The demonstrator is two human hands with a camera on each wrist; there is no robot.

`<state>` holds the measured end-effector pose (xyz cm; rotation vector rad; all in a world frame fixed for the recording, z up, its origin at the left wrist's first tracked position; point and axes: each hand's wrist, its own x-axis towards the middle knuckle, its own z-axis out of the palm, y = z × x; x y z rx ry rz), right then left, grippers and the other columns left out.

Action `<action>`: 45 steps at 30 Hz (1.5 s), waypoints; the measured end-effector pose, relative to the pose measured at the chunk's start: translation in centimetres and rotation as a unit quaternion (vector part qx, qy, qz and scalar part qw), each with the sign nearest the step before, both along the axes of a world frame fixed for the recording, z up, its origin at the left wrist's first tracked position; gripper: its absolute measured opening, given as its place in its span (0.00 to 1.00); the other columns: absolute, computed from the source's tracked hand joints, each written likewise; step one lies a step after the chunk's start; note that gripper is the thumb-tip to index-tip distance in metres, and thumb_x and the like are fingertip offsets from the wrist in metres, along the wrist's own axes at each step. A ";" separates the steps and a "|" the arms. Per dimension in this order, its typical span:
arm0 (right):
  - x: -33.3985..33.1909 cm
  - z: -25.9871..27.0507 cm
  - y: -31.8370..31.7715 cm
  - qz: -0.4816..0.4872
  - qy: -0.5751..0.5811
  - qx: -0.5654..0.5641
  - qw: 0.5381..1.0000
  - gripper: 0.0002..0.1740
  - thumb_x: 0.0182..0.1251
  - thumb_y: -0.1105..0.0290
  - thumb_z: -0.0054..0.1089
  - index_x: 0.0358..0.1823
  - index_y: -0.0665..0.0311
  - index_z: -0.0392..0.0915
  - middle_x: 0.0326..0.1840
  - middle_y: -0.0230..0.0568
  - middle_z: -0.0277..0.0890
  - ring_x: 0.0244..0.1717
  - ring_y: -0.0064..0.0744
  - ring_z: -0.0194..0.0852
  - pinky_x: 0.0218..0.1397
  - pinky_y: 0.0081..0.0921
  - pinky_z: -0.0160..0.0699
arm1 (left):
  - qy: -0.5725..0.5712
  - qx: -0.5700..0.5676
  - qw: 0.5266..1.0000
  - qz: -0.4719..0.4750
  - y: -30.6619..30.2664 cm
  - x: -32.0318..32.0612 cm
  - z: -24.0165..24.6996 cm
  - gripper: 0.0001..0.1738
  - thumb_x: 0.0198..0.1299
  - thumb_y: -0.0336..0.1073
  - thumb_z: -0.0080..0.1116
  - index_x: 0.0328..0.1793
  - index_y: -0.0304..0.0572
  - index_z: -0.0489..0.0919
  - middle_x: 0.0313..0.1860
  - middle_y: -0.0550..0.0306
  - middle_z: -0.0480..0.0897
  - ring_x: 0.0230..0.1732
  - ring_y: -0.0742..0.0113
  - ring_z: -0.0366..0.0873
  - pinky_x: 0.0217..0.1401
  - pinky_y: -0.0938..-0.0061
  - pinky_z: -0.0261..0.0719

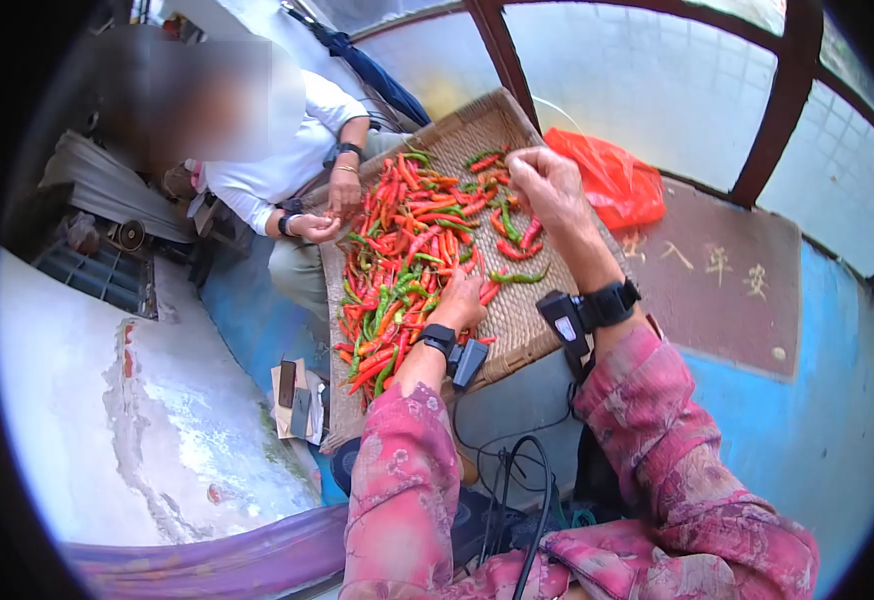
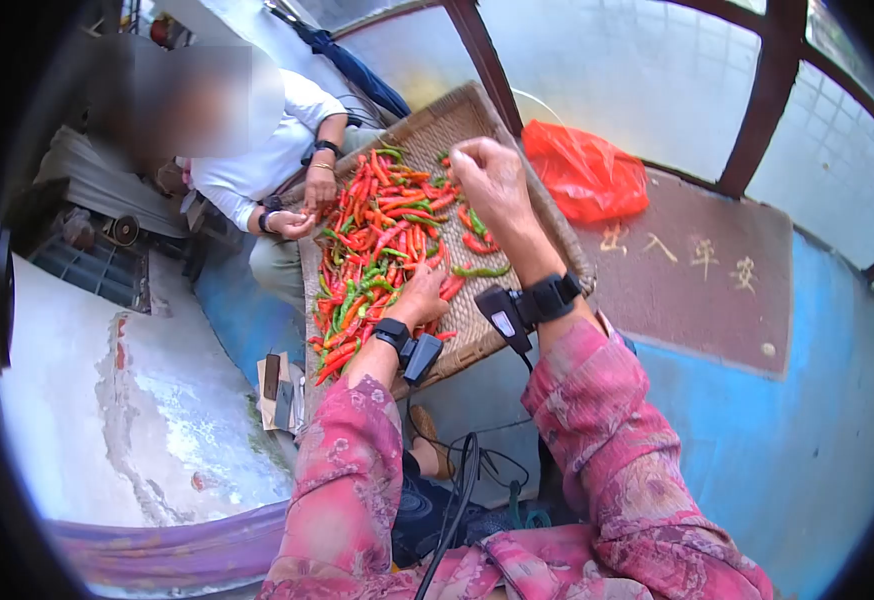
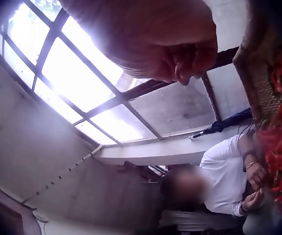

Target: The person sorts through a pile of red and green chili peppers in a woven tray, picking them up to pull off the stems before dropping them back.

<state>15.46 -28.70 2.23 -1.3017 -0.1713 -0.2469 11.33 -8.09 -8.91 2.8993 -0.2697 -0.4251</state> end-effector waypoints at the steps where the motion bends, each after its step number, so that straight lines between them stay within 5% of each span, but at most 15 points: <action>1: -0.2 -0.1 0.1 0.012 -0.008 -0.014 1.000 0.12 0.61 0.67 0.55 0.35 0.71 0.78 0.23 0.33 0.75 0.24 0.17 0.71 0.26 0.19 0.72 | -0.033 0.000 0.999 -0.027 0.3 0.3 -0.4 0.25 0.40 0.28 0.59 0.51 0.36 0.74 0.54 0.32 0.67 0.53 0.37 0.71 0.56 0.56 0.73; 6: -1.0 -1.1 0.4 0.073 0.039 0.008 0.997 0.12 0.61 0.66 0.55 0.35 0.71 0.78 0.23 0.32 0.75 0.24 0.16 0.70 0.26 0.18 0.70 | -0.138 -0.083 0.985 0.066 1.6 -0.7 1.6 0.19 0.41 0.32 0.58 0.43 0.36 0.75 0.37 0.37 0.78 0.43 0.41 0.77 0.47 0.57 0.74; 11: -1.6 -2.9 0.6 0.045 0.048 -0.079 0.995 0.11 0.62 0.67 0.55 0.36 0.69 0.78 0.24 0.31 0.75 0.24 0.17 0.70 0.27 0.18 0.70 | -0.315 -0.223 0.904 0.186 4.6 -2.8 7.4 0.16 0.44 0.33 0.57 0.41 0.37 0.73 0.28 0.47 0.80 0.29 0.56 0.80 0.36 0.63 0.77; 15: -4.1 -3.1 -0.2 0.051 0.023 -0.046 0.997 0.09 0.64 0.69 0.54 0.36 0.68 0.78 0.23 0.29 0.73 0.21 0.14 0.68 0.23 0.16 0.68 | -0.377 -0.338 0.814 0.284 11.2 -3.2 7.5 0.13 0.50 0.32 0.56 0.42 0.37 0.71 0.31 0.58 0.76 0.27 0.70 0.73 0.32 0.72 0.74; 20: -8.6 -3.4 -0.3 0.098 0.058 -0.058 0.992 0.10 0.65 0.66 0.53 0.38 0.67 0.77 0.23 0.28 0.72 0.21 0.14 0.67 0.21 0.15 0.69 | -0.342 -0.579 0.662 0.332 13.1 -6.9 9.0 0.10 0.57 0.32 0.60 0.36 0.42 0.68 0.28 0.60 0.73 0.26 0.73 0.72 0.29 0.78 0.73; 25: -12.0 -2.9 2.1 0.166 0.072 -0.063 0.981 0.11 0.64 0.65 0.55 0.38 0.66 0.77 0.23 0.28 0.72 0.22 0.14 0.69 0.21 0.15 0.70 | -0.352 -0.555 0.669 0.349 13.8 -9.1 6.2 0.11 0.59 0.34 0.60 0.38 0.42 0.69 0.28 0.61 0.74 0.25 0.73 0.72 0.30 0.78 0.74; 34: -11.8 -3.2 9.4 0.332 -0.069 -0.250 0.907 0.13 0.64 0.64 0.56 0.39 0.67 0.79 0.24 0.30 0.74 0.24 0.19 0.71 0.27 0.21 0.73 | -0.283 -0.646 0.631 0.322 10.0 -8.4 7.9 0.12 0.58 0.34 0.61 0.38 0.40 0.69 0.28 0.58 0.76 0.25 0.70 0.75 0.28 0.76 0.76; 39: -10.4 -2.9 13.9 0.330 -0.112 -0.375 0.859 0.18 0.61 0.56 0.59 0.37 0.67 0.78 0.29 0.45 0.80 0.29 0.31 0.79 0.32 0.32 0.75 | -0.245 -0.652 0.632 0.340 9.3 -7.3 7.8 0.12 0.59 0.35 0.59 0.42 0.38 0.70 0.31 0.58 0.77 0.27 0.71 0.75 0.30 0.76 0.75; 41: -9.8 -4.2 15.4 0.249 -0.153 -0.378 0.879 0.19 0.59 0.57 0.60 0.32 0.70 0.73 0.27 0.47 0.79 0.27 0.34 0.79 0.32 0.32 0.75 | -0.225 -0.672 0.618 0.342 10.0 -6.8 6.5 0.12 0.59 0.35 0.59 0.43 0.38 0.70 0.32 0.58 0.76 0.28 0.71 0.75 0.31 0.76 0.76; 43: -9.1 -5.1 16.5 0.324 -0.075 -0.334 0.882 0.18 0.58 0.59 0.61 0.36 0.70 0.74 0.26 0.48 0.78 0.28 0.35 0.79 0.33 0.34 0.76 | -0.217 -0.683 0.603 0.350 10.1 -6.3 5.5 0.12 0.59 0.35 0.59 0.44 0.39 0.69 0.32 0.58 0.76 0.28 0.71 0.76 0.30 0.76 0.76; 45: -9.8 -4.5 16.4 0.325 -0.045 -0.290 0.899 0.23 0.58 0.64 0.62 0.49 0.72 0.70 0.27 0.48 0.78 0.29 0.33 0.79 0.32 0.33 0.76 | -0.227 -0.719 0.551 0.357 10.5 -6.0 5.0 0.11 0.59 0.34 0.58 0.43 0.40 0.69 0.30 0.58 0.76 0.27 0.71 0.75 0.30 0.76 0.75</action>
